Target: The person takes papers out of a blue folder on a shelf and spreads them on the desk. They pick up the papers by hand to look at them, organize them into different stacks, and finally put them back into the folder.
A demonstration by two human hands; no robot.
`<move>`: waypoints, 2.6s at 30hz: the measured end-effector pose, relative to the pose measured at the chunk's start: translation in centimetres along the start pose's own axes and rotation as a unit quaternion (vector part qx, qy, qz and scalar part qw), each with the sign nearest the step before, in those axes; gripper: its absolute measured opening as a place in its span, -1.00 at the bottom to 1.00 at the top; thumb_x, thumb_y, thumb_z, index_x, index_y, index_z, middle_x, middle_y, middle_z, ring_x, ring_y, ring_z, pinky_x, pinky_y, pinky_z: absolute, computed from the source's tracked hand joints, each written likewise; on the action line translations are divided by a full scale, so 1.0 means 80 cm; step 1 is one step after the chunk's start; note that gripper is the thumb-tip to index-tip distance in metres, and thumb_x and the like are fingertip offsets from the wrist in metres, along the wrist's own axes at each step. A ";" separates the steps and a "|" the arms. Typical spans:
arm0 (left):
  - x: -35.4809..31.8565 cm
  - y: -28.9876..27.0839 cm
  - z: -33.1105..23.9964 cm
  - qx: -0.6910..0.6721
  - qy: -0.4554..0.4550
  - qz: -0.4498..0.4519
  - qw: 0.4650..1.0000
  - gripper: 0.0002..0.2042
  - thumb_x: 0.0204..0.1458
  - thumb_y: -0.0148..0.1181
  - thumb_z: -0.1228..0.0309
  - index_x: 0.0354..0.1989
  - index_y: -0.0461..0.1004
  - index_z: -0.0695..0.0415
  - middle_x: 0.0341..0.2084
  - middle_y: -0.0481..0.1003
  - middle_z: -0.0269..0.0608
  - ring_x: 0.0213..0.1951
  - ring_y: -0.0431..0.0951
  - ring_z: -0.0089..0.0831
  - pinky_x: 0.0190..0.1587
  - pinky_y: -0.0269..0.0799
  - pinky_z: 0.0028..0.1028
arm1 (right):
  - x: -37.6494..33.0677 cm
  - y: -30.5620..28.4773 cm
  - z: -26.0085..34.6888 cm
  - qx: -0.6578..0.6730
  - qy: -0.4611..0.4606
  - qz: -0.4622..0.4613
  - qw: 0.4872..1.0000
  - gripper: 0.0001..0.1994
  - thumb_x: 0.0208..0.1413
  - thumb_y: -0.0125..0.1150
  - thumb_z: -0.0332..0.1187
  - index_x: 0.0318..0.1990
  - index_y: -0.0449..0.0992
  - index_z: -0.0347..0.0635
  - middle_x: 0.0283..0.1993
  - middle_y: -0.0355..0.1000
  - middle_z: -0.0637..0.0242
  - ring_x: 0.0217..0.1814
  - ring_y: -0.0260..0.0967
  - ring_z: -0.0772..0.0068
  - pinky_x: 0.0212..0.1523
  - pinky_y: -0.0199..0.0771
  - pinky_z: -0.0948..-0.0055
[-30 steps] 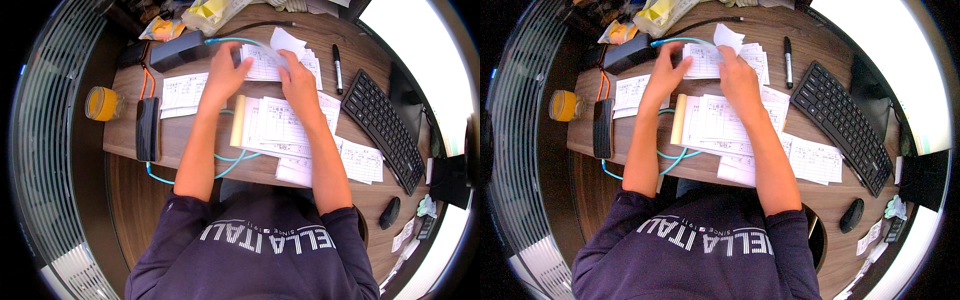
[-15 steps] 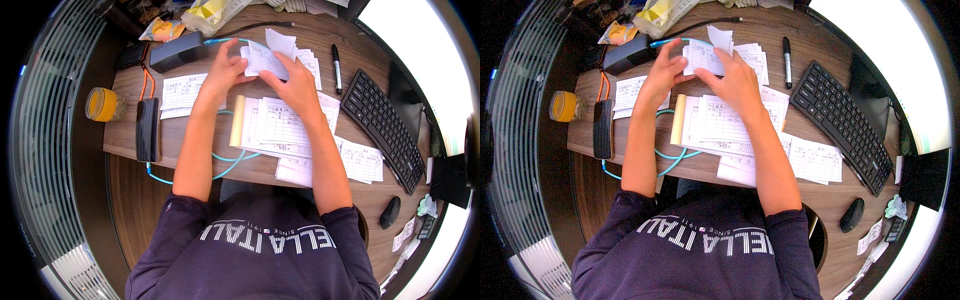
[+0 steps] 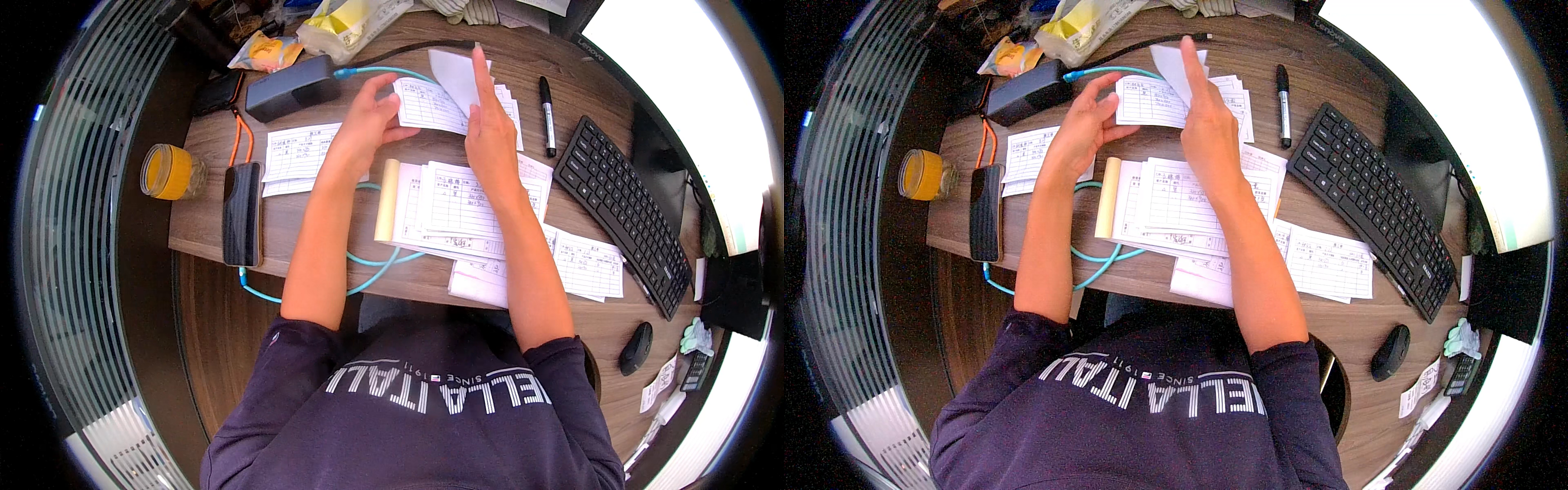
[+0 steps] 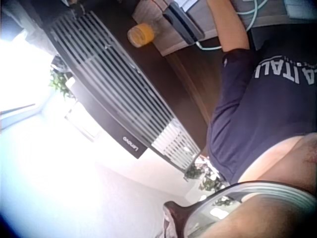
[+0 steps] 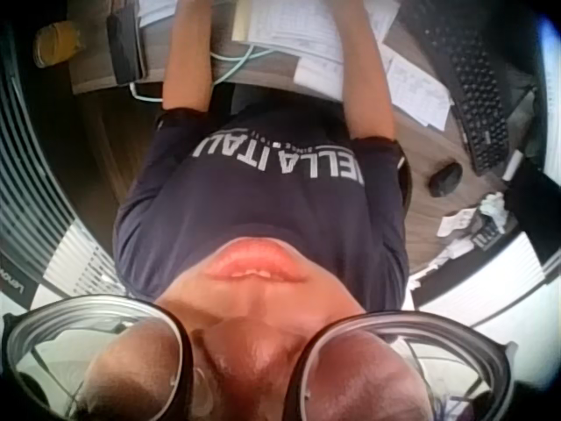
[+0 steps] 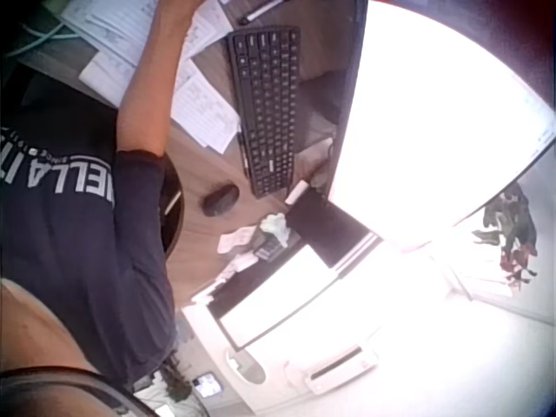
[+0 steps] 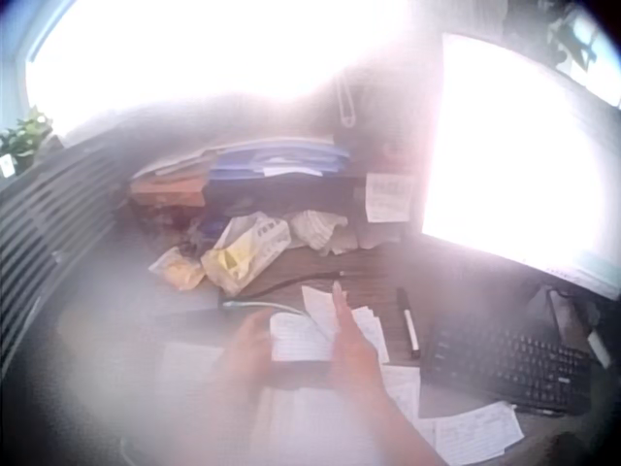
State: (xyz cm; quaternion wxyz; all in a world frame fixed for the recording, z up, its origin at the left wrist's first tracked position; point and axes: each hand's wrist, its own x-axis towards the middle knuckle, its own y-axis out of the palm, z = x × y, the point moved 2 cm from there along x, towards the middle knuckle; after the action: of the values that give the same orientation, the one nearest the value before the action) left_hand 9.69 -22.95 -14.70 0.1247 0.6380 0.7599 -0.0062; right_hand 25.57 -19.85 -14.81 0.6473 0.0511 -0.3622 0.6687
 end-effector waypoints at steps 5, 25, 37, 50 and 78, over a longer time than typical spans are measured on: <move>-0.001 0.002 0.001 -0.034 0.005 0.005 0.999 -0.60 0.19 -0.16 0.39 0.19 0.05 0.17 -0.11 0.39 -0.09 -0.09 0.46 -0.36 -0.07 0.48 -0.33 | -0.003 0.000 -0.013 -0.057 -0.044 0.053 0.996 -0.50 -0.08 -0.11 -0.70 0.06 0.38 -0.05 -0.13 0.40 -0.07 -0.16 0.41 -0.05 -0.16 0.41 0.18; 0.007 -0.004 0.014 0.012 0.051 -0.043 0.998 -0.49 -0.01 0.12 0.53 0.15 0.14 0.10 -0.42 0.49 -0.29 -0.37 0.48 -0.61 -0.35 0.44 -0.62 | 0.000 -0.007 -0.003 -0.049 0.052 0.054 0.996 -0.74 0.11 0.02 -0.28 -0.17 0.51 -0.23 -0.42 0.43 -0.07 -0.39 0.41 -0.05 -0.34 0.38 0.20; 0.009 0.008 0.009 0.168 0.148 -0.125 0.966 -0.68 0.06 0.08 0.36 -0.03 0.27 0.17 -0.33 0.46 -0.20 -0.33 0.45 -0.53 -0.35 0.41 -0.59 | -0.007 -0.005 -0.002 -0.080 -0.034 0.157 0.984 -0.58 -0.10 -0.08 -0.63 -0.03 0.44 -0.16 -0.20 0.41 -0.09 -0.24 0.41 -0.08 -0.19 0.41 0.17; 0.001 0.003 0.003 0.009 0.073 -0.042 0.996 -0.65 -0.04 0.07 0.64 -0.05 0.24 0.13 -0.47 0.45 -0.24 -0.39 0.49 -0.53 -0.35 0.52 -0.50 | -0.005 -0.008 -0.008 -0.019 -0.004 0.123 0.992 -0.49 0.06 -0.14 -0.64 0.16 0.27 0.08 -0.02 0.38 0.00 -0.03 0.36 -0.06 -0.06 0.35 0.24; -0.010 0.011 -0.013 0.073 0.126 0.059 0.988 -0.49 -0.06 0.22 0.38 0.11 0.26 0.11 -0.16 0.35 -0.24 -0.22 0.45 -0.52 -0.14 0.43 -0.49 | 0.000 -0.012 -0.008 0.012 0.015 0.032 0.999 -0.55 0.08 -0.15 -0.60 0.11 0.14 0.11 -0.31 0.42 -0.15 -0.24 0.38 -0.24 -0.29 0.36 0.06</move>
State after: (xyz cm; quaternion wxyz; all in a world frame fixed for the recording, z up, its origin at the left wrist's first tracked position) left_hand 10.51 -23.42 -13.39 -0.0189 0.6846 0.7282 0.0258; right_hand 26.67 -19.60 -14.89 0.6301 0.0370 -0.3460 0.6942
